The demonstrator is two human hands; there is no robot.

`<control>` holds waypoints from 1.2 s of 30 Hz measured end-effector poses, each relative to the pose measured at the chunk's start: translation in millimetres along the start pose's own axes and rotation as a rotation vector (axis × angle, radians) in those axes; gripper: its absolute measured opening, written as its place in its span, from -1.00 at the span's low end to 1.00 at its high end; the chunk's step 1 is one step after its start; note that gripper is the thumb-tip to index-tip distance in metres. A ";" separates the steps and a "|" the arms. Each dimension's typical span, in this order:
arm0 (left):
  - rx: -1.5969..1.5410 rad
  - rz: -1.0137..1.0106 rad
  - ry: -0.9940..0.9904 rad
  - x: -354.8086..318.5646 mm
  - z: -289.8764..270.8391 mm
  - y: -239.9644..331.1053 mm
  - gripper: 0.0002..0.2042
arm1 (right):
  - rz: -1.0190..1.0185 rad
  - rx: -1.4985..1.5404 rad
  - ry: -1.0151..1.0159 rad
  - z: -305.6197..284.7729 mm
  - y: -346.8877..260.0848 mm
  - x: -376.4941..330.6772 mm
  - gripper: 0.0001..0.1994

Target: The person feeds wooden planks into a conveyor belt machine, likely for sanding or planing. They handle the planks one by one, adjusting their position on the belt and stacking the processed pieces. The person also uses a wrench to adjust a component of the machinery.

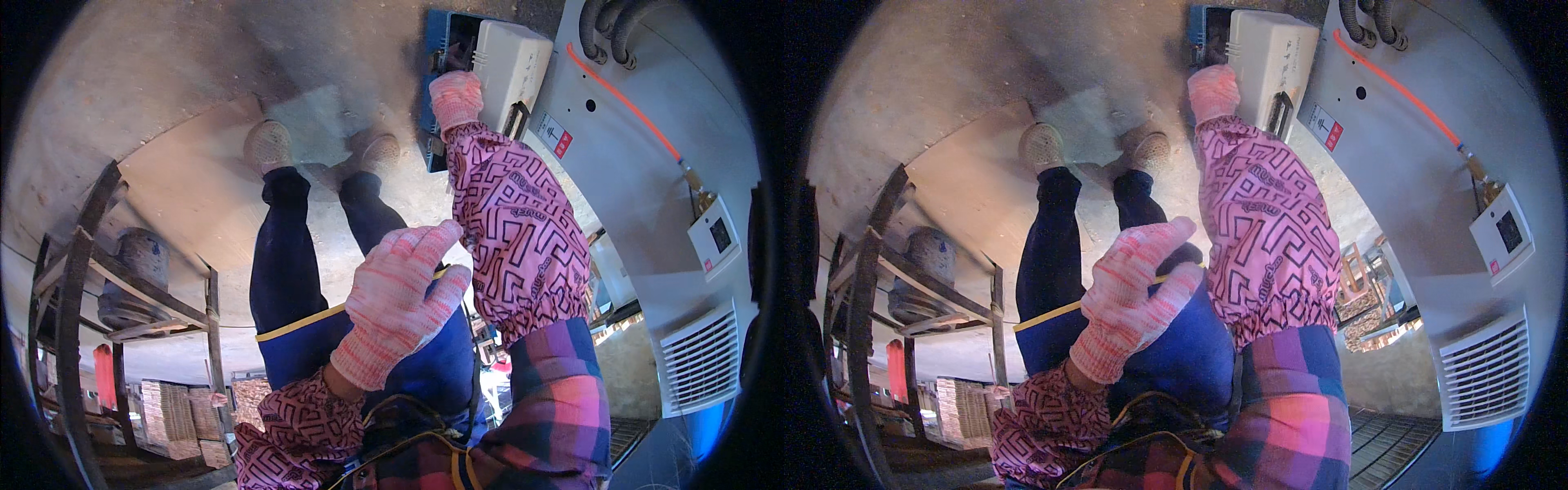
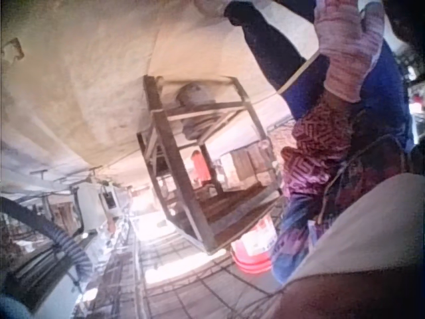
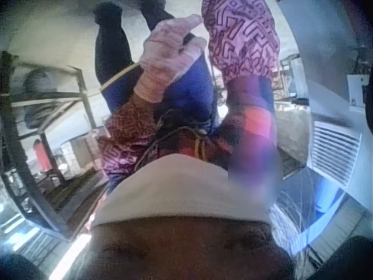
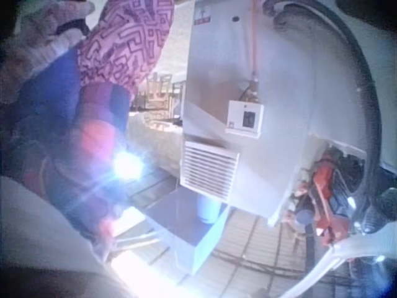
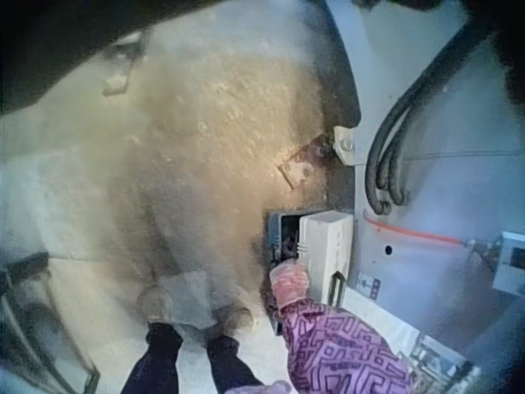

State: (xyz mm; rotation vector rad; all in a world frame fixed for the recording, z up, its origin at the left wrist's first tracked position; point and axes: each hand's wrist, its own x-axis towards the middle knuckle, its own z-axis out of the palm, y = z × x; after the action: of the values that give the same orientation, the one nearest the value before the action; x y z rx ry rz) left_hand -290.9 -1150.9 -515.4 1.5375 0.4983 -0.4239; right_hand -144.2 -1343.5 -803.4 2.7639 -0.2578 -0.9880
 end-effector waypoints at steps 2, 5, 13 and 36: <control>-0.013 -0.049 0.011 -2.7 -13.4 -5.3 -0.52 | 0.044 0.064 0.055 -6.6 -22.8 -18.6 -0.75; -0.023 -0.043 0.028 -6.7 -23.3 -8.4 -0.52 | -0.138 -0.131 0.175 -3.3 -10.6 -14.5 -0.76; -0.013 -0.026 0.036 -20.1 -40.7 -7.9 -0.55 | -0.134 -0.340 0.064 -10.0 6.5 0.3 -0.80; -0.002 -0.066 -0.093 -19.4 -54.6 -6.4 -0.55 | 0.152 -0.331 -0.282 -29.1 5.6 -13.5 -0.45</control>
State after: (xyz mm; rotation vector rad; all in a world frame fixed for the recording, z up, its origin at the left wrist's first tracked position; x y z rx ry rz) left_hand -312.7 -1097.3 -508.4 1.4946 0.4779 -0.5435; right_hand -136.3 -1342.3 -771.8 2.2735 -0.3083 -1.2511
